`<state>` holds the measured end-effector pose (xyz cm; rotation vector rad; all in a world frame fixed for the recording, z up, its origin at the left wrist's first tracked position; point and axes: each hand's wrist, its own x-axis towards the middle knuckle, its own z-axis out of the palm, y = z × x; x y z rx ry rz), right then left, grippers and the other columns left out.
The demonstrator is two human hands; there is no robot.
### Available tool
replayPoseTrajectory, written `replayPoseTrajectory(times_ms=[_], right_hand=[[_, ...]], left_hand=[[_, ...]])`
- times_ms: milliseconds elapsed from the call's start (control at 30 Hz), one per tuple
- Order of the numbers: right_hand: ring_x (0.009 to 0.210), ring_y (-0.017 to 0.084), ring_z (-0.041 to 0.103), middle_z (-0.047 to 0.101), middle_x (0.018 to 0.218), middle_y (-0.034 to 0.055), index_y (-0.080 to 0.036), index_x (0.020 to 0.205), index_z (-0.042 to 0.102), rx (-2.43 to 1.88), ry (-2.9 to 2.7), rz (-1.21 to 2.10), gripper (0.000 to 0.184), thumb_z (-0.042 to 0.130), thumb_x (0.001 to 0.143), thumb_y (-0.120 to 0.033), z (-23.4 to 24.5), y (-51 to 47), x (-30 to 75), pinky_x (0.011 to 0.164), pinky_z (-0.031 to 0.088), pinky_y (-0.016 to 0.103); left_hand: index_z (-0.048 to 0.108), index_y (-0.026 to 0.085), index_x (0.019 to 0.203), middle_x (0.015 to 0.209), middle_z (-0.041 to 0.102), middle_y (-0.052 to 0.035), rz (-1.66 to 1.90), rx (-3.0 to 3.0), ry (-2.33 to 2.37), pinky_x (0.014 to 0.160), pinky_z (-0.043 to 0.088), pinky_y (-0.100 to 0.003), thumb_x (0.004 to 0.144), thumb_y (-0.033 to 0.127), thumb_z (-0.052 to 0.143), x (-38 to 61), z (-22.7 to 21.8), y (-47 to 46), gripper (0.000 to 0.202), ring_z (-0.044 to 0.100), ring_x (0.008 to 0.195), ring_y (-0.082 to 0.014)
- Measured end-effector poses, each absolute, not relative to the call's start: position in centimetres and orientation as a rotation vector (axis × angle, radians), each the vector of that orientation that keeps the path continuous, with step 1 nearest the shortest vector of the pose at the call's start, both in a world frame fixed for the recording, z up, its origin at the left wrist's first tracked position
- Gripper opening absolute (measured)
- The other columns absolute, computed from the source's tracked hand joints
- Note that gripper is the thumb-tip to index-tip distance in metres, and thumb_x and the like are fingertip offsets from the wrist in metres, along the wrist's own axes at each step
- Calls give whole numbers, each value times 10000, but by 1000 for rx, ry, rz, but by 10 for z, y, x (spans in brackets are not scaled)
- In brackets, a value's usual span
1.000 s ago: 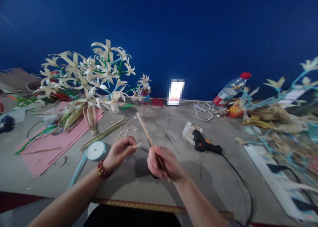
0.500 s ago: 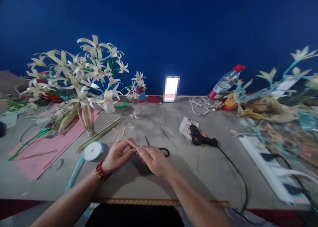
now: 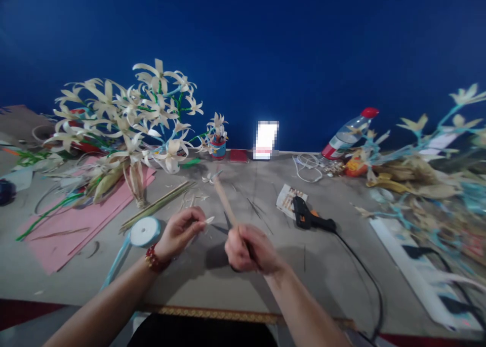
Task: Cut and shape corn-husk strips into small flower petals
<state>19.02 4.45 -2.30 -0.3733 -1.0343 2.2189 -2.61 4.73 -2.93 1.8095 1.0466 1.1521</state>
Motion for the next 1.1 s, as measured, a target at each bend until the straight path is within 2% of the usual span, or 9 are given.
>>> replayPoseTrajectory(times_ms=[100, 200, 300, 567, 667, 800, 900, 1033, 1100], right_hand=[[362, 55, 238, 378, 486, -81, -192, 637, 479, -916, -1217, 1836, 523, 461, 910, -638, -22, 50, 185, 348, 148, 201], [496, 91, 349, 401, 552, -44, -188, 614, 465, -987, -1653, 1592, 535, 443, 925, -623, -25, 47, 176, 453, 237, 235], [534, 101, 358, 397, 557, -37, -192, 587, 421, -1004, -1824, 1435, 530, 416, 960, -568, -30, 41, 169, 511, 255, 258], [310, 51, 195, 334, 380, -93, -214, 542, 390, -615, -1228, 2354, 548, 447, 921, -605, -24, 37, 173, 312, 111, 203], [273, 48, 213, 325, 351, -91, -213, 497, 394, -315, -1136, 2449, 581, 467, 902, -622, -21, 37, 183, 305, 151, 196], [336, 59, 245, 348, 435, -79, -203, 542, 432, -692, -1212, 1945, 561, 454, 918, -618, -20, 43, 187, 349, 175, 212], [464, 87, 337, 394, 530, -48, -190, 585, 458, -1000, -1562, 1590, 529, 457, 936, -586, -24, 47, 179, 435, 235, 230], [541, 98, 361, 387, 575, -39, -191, 574, 403, -991, -1848, 1380, 516, 447, 960, -530, -33, 43, 170, 520, 266, 248], [503, 92, 350, 374, 535, -49, -197, 580, 403, -1023, -1770, 1462, 509, 435, 962, -531, -36, 41, 168, 490, 259, 240]], left_hand=[[599, 156, 783, 716, 623, -21, 1147, 1749, 1019, 622, 446, -228, 904, 315, 596, -25, -27, 46, 200, 573, 636, -122], [609, 157, 781, 716, 643, -24, 1130, 1803, 1026, 642, 457, -227, 901, 294, 599, -23, -24, 44, 182, 592, 654, -126], [624, 162, 790, 724, 664, -29, 1102, 1887, 1009, 665, 470, -231, 896, 266, 598, -23, -24, 43, 151, 607, 676, -135], [649, 166, 847, 777, 676, -56, 1082, 1948, 886, 737, 496, -277, 907, 277, 577, -24, -26, 44, 146, 628, 761, -165], [631, 160, 809, 754, 655, -46, 1104, 1869, 987, 695, 486, -263, 905, 299, 582, -24, -27, 46, 176, 605, 716, -150], [598, 149, 788, 693, 603, -17, 1102, 1645, 1038, 556, 436, -211, 901, 344, 591, -25, -30, 48, 225, 535, 585, -105], [610, 149, 793, 705, 623, -23, 1122, 1678, 1040, 584, 440, -214, 895, 327, 605, -25, -30, 46, 206, 555, 611, -111], [642, 158, 789, 716, 661, -30, 1111, 1850, 1057, 637, 458, -230, 887, 303, 610, -23, -25, 44, 177, 592, 663, -136], [649, 162, 798, 713, 661, -30, 1094, 1908, 1022, 648, 467, -236, 896, 296, 588, -22, -23, 44, 177, 598, 672, -143]])
